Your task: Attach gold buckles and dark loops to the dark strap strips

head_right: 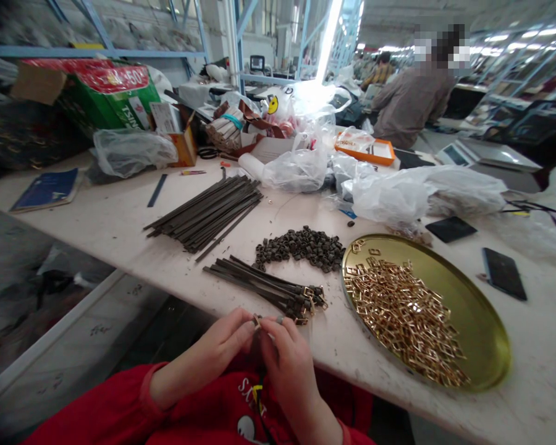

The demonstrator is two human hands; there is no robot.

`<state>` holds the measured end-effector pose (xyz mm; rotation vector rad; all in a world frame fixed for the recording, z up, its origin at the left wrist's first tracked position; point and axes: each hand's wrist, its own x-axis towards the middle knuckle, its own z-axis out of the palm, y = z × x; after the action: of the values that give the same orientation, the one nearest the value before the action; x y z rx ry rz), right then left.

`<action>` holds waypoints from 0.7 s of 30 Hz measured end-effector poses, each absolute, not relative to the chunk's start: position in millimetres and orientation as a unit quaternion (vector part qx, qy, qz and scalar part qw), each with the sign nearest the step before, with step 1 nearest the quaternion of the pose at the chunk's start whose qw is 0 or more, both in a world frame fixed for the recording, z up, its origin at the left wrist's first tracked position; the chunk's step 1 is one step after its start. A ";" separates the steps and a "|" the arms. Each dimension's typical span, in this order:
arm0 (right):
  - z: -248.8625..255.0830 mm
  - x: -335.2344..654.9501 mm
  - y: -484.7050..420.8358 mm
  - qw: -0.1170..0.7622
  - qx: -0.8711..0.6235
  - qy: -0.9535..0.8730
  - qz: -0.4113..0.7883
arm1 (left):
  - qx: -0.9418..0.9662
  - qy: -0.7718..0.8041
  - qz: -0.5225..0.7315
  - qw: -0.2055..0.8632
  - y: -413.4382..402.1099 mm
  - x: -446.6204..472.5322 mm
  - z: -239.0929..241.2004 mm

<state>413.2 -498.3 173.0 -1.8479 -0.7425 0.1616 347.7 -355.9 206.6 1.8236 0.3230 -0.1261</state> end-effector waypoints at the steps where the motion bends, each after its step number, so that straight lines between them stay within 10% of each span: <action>1: 173.4 414.1 -498.4 0.550 -0.778 -0.293 0.079 | 0.787 0.137 -0.056 0.599 -356.0 346.6 207.2; 12: 188.9 420.3 -488.8 0.737 -0.578 -0.053 0.346 | 0.749 0.065 -0.090 0.653 -354.4 343.3 210.6; 21: 188.5 463.2 -480.0 0.677 -0.616 -0.116 0.385 | 0.639 0.127 -0.104 0.752 -342.4 370.5 196.7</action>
<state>463.2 -480.0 188.5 -1.3846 -0.2607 0.8645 370.5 -342.4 196.7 1.3950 0.2780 -0.2268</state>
